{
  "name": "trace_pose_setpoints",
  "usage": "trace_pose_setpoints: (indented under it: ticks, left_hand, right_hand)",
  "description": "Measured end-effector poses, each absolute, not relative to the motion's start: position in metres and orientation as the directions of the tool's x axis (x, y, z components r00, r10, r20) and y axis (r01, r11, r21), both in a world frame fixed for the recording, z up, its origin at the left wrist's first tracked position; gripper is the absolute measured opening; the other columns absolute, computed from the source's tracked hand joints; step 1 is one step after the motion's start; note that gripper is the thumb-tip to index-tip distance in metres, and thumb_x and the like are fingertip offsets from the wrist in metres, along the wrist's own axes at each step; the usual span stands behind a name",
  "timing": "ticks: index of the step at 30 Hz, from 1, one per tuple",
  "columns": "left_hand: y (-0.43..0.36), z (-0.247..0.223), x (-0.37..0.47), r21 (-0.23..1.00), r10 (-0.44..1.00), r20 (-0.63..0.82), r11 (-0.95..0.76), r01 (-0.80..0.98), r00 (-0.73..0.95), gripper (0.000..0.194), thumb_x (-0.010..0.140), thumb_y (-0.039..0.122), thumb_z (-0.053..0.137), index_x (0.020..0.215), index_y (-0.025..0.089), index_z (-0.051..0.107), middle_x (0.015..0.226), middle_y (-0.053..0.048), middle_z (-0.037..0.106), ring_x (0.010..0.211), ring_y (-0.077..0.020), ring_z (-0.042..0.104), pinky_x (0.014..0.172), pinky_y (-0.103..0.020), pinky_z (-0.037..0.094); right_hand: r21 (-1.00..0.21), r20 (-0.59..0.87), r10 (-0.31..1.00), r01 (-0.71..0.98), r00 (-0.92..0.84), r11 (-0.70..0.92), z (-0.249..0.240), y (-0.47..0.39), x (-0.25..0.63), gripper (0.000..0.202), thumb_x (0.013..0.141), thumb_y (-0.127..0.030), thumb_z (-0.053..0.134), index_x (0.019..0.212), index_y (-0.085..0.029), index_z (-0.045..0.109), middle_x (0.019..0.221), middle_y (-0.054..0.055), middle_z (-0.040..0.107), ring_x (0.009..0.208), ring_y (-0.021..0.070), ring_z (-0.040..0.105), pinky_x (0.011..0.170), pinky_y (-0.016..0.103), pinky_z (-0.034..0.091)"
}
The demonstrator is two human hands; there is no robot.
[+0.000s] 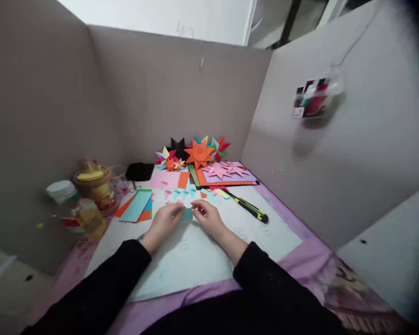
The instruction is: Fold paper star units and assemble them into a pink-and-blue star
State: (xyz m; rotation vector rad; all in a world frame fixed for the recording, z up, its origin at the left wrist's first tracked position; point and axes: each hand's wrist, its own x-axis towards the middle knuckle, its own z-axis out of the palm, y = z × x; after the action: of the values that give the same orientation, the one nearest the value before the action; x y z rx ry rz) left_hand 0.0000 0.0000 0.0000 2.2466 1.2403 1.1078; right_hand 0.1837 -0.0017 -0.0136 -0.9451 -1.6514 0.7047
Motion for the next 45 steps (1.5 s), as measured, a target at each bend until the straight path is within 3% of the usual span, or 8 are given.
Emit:
trace_pose_setpoints:
  ticks: [4,8,15,19,26,35,41,45]
  left_hand:
    - [-0.002,0.002,0.002,0.627,0.826,0.478,-0.558,0.543,0.297,0.024,0.081,0.028,0.056,0.103,0.021,0.062,0.096,-0.004,0.07,0.089,-0.0201,0.064,0.079,-0.031,0.048]
    - [0.003,0.005,0.003,0.74,0.873,0.443,-0.485,0.467,0.204,0.06,0.074,0.033,0.065,0.128,0.019,0.042,0.099,-0.006,0.066,0.088,-0.0183,0.064,0.07,-0.026,0.05]
    - [0.004,0.007,0.002,0.785,0.925,0.302,-0.379,0.489,0.232,0.022,0.076,0.034,0.059,0.067,0.014,0.061,0.063,-0.001,0.062,0.062,-0.0148,0.057,0.058,-0.024,0.044]
    - [0.003,0.007,0.0,0.751,0.921,0.314,-0.389,0.533,0.231,0.021,0.076,0.033,0.057,0.068,0.015,0.062,0.064,0.0,0.062,0.064,-0.0149,0.055,0.061,-0.024,0.041]
    - [-0.001,0.003,0.006,0.716,0.904,0.308,-0.426,0.553,0.297,0.022,0.077,0.033,0.054,0.066,0.015,0.062,0.061,0.001,0.058,0.058,-0.0133,0.05,0.055,-0.022,0.037]
    - [0.001,0.01,0.003,0.756,0.956,0.217,-0.292,0.586,0.196,0.031,0.074,0.042,0.054,0.056,0.017,0.049,0.05,0.004,0.049,0.051,-0.012,0.045,0.048,-0.022,0.031]
    - [0.003,0.008,-0.005,0.773,0.982,-0.002,-0.119,0.623,0.19,0.035,0.075,0.045,0.05,0.056,0.016,0.054,0.045,0.0,0.055,0.037,-0.0112,0.046,0.039,-0.022,0.032]
    - [0.003,0.012,-0.006,0.717,0.974,-0.051,-0.119,0.686,0.223,0.044,0.08,0.046,0.043,0.056,0.013,0.06,0.047,-0.006,0.06,0.038,-0.0145,0.052,0.041,-0.025,0.036]
  right_hand:
    - [-0.845,0.47,0.872,0.215,-0.135,0.489,-0.011,-0.003,0.183,0.006,0.072,-0.019,0.062,0.076,-0.02,0.065,0.077,0.002,0.065,0.078,0.0165,0.058,0.076,0.03,0.044]
    - [-0.903,0.398,0.914,0.141,-0.083,0.406,-0.011,0.002,0.18,0.011,0.08,-0.03,0.052,0.078,-0.02,0.054,0.065,-0.001,0.061,0.062,0.0146,0.06,0.063,0.028,0.049]
    - [-0.93,0.325,0.94,0.144,-0.101,0.337,-0.016,0.01,0.185,0.014,0.077,-0.031,0.055,0.073,-0.019,0.048,0.064,-0.002,0.059,0.06,0.0135,0.059,0.059,0.026,0.047]
    - [-0.898,0.341,0.932,0.252,-0.122,0.361,-0.02,0.009,0.188,0.01,0.068,-0.022,0.064,0.063,-0.017,0.057,0.068,-0.001,0.058,0.065,0.0132,0.053,0.062,0.025,0.042]
    - [-0.867,0.348,0.917,0.305,-0.194,0.394,-0.018,0.005,0.181,0.013,0.07,-0.023,0.065,0.08,-0.016,0.069,0.084,0.003,0.065,0.076,0.0157,0.057,0.065,0.024,0.043]
    - [-0.828,0.295,0.952,0.477,-0.08,0.296,-0.016,0.012,0.189,0.019,0.076,-0.032,0.058,0.069,-0.015,0.064,0.067,0.0,0.063,0.065,0.0141,0.057,0.059,0.023,0.044]
    - [-0.659,0.279,0.937,0.751,0.209,0.029,-0.001,0.03,0.264,0.022,0.083,-0.029,0.047,0.086,-0.015,0.064,0.096,0.01,0.064,0.097,0.0227,0.055,0.087,0.034,0.04]
    - [-0.491,0.205,0.898,0.835,0.39,-0.25,-0.004,0.033,0.32,0.037,0.073,-0.026,0.061,0.107,-0.012,0.059,0.114,0.022,0.054,0.113,0.0365,0.044,0.089,0.051,0.035]
